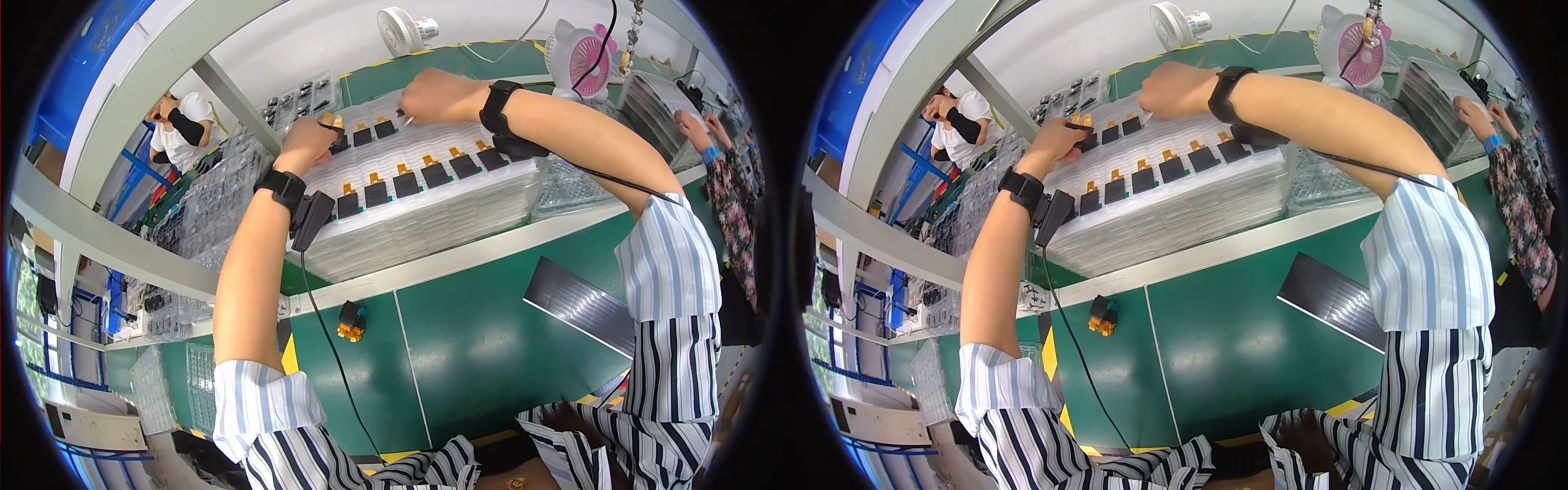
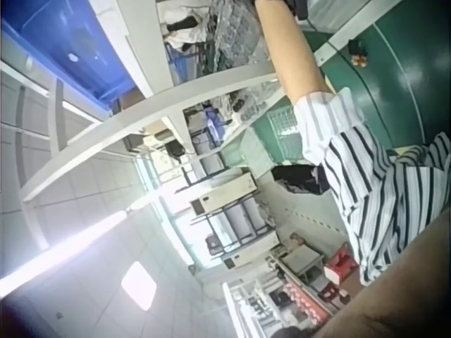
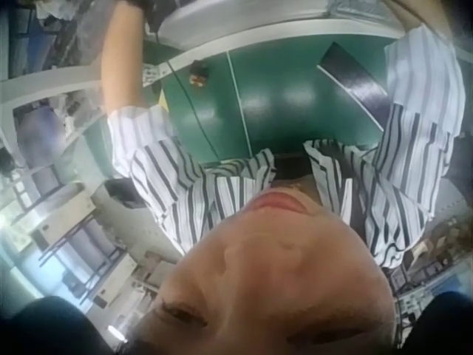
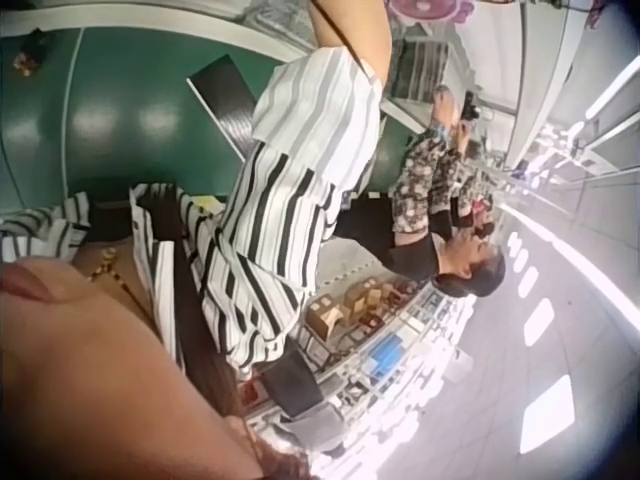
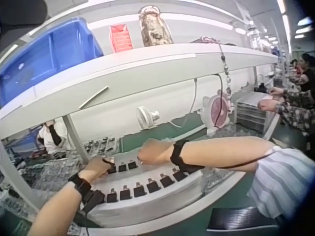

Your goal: The person picks up a stack of screens and peels off the protective film, discarding it into a bin. They then pick up individual screens and connectors, pressing them together by hand before placing the assembled units onto the table.

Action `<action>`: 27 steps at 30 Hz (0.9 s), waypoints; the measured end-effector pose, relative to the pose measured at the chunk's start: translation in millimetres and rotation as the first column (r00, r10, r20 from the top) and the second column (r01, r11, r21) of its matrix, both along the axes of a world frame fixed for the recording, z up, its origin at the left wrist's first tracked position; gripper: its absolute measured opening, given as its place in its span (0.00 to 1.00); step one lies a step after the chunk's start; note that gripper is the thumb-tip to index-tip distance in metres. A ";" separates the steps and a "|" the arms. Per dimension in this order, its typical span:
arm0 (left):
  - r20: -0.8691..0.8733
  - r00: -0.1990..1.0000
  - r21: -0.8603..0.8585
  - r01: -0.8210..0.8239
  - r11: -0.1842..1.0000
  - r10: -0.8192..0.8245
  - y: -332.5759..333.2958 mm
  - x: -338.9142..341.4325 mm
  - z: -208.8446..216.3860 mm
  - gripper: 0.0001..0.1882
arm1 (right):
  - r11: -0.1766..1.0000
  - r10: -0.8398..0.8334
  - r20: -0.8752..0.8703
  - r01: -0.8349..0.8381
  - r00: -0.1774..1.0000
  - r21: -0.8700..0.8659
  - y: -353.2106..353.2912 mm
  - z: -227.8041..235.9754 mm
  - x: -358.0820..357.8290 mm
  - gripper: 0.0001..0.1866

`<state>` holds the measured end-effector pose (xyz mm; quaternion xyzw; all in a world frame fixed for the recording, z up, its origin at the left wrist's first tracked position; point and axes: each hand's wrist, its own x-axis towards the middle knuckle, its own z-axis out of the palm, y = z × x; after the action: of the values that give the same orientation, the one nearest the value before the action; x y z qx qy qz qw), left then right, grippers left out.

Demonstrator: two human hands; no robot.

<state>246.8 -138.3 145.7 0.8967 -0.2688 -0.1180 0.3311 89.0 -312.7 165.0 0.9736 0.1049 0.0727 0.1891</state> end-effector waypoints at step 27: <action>-0.673 0.495 -0.734 -0.353 0.581 -0.549 64.9 -95.5 -2.4 0.09 | 0.984 0.014 0.045 -0.022 0.999 0.175 24.9 -6.5 20.9 0.12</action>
<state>151.2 -73.4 143.2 0.4338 -0.1466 -0.4337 0.7761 109.8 -287.8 158.4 0.9837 0.1026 0.1047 0.1041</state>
